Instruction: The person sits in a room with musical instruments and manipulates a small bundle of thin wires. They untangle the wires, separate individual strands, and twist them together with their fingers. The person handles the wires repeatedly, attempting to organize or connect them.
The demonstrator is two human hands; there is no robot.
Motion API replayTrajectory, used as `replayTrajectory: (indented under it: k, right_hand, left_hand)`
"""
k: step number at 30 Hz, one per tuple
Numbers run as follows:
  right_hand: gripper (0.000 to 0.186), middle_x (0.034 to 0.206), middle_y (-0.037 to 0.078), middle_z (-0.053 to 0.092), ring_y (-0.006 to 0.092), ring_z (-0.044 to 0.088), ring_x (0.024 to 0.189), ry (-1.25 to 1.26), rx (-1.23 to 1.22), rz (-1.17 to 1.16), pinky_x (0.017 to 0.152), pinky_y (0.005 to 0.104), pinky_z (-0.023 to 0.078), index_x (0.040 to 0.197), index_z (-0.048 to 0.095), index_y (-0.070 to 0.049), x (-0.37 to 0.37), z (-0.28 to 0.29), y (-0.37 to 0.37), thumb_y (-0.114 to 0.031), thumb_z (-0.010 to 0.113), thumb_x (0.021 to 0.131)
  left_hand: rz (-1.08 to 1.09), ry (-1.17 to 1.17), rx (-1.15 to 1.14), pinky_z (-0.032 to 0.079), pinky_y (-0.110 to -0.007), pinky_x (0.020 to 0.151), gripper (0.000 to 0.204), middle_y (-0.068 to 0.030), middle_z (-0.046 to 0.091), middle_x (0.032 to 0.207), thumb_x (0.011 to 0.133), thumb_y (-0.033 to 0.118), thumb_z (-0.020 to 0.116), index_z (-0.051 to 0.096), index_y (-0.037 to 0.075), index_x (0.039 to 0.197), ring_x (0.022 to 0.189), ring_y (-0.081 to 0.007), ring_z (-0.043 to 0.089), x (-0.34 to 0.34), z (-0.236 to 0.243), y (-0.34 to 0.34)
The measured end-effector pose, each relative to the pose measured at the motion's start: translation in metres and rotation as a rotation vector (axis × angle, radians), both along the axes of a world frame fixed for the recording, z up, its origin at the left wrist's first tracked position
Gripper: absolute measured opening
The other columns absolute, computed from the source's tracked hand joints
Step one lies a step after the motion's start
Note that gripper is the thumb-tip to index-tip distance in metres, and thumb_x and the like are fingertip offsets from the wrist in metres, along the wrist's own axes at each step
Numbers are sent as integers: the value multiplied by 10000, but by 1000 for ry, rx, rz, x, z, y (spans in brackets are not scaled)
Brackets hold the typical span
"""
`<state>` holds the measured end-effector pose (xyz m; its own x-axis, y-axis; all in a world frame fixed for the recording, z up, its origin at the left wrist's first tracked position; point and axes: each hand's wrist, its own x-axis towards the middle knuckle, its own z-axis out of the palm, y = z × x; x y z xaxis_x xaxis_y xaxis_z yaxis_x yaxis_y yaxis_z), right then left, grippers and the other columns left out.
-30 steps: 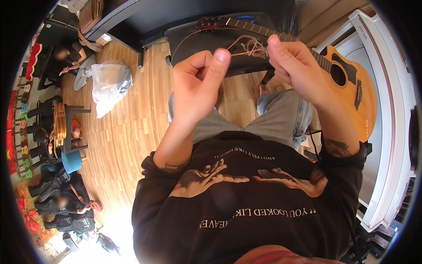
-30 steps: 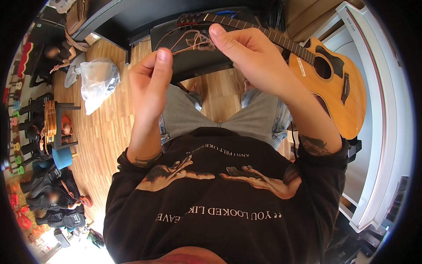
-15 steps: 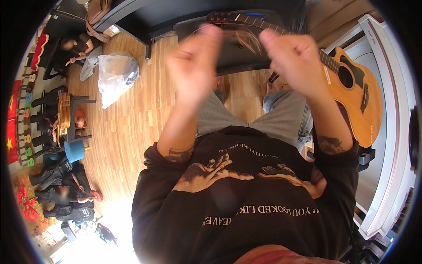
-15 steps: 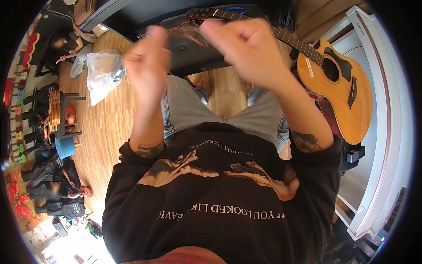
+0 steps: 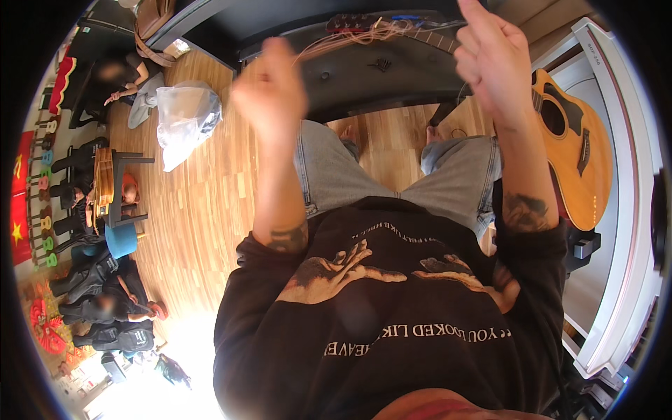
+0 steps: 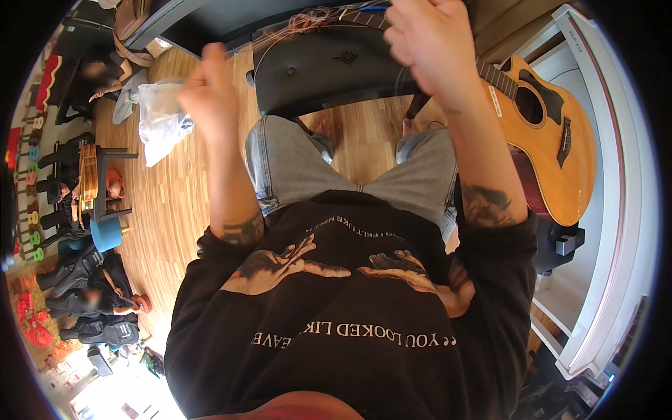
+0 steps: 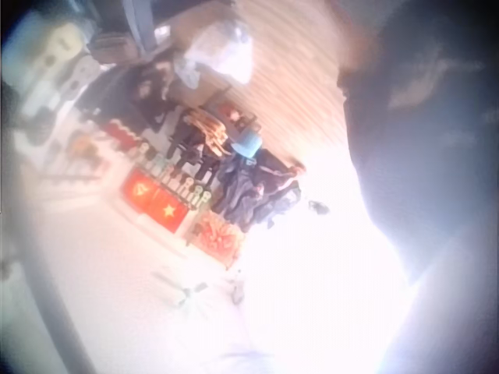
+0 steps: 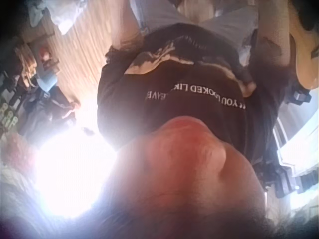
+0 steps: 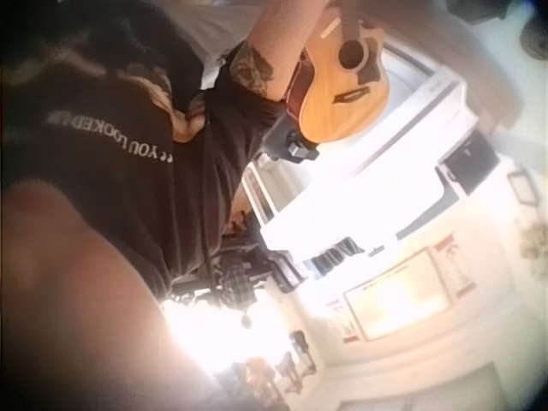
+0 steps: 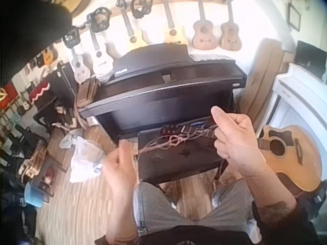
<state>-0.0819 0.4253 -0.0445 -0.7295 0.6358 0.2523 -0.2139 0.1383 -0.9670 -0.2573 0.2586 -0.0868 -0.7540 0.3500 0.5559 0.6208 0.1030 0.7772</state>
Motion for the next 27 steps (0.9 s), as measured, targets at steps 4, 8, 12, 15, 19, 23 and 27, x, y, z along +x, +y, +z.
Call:
replayTrajectory:
  k: [4,8,12,15,19,23,27]
  right_hand:
    - [372,534,-109,387,12,321,429,-148,-76,-140,401,220,198,646,520,-138,-1,-4,-16,-283,642,966]
    - [421,536,-113,354,13,304,435,-155,-240,-90,412,211,185,625,446,-157,8,-10,-27,-318,636,965]
    - [508,520,-114,280,11,239,422,-146,-328,32,399,226,143,591,325,-202,-2,-17,-26,-372,597,986]
    - [533,545,-103,211,19,168,441,-54,-462,-40,411,236,112,606,260,-198,4,1,-13,-398,544,1010]
    - [512,565,-99,200,25,156,461,-18,-527,110,423,227,106,625,274,-185,12,1,-10,-412,483,1032]
    - [436,590,-94,219,21,165,481,11,-432,144,435,220,116,690,384,-152,13,-2,-9,-390,443,1051]
    - [321,607,-93,240,14,177,488,20,-274,127,438,215,130,868,529,-95,10,-3,-20,-337,438,1059]
  left_hand:
    - [-327,194,20,343,-277,430,392,7,468,463,920,224,652,580,53,575,430,-82,406,34,-5,11]
    - [-237,-147,-45,310,-251,470,407,34,415,510,987,219,575,541,39,623,498,-65,362,7,12,-12]
    - [-641,-282,-221,335,-213,501,327,31,496,646,1041,269,493,607,55,823,581,-25,411,29,-20,1]
    - [-748,-504,-53,246,-190,482,278,42,412,651,1062,263,447,589,42,970,547,-24,318,36,-7,-4]
    - [-775,-542,29,221,-183,462,221,34,435,663,1051,204,461,593,38,1115,533,-19,307,43,5,-11]
    - [-774,-503,71,224,-173,458,230,22,469,695,1033,172,493,561,28,1199,533,-16,319,47,9,-11]
    - [-798,-450,106,243,-164,462,301,-5,539,769,1013,158,534,519,26,1284,540,-8,343,52,17,-11]
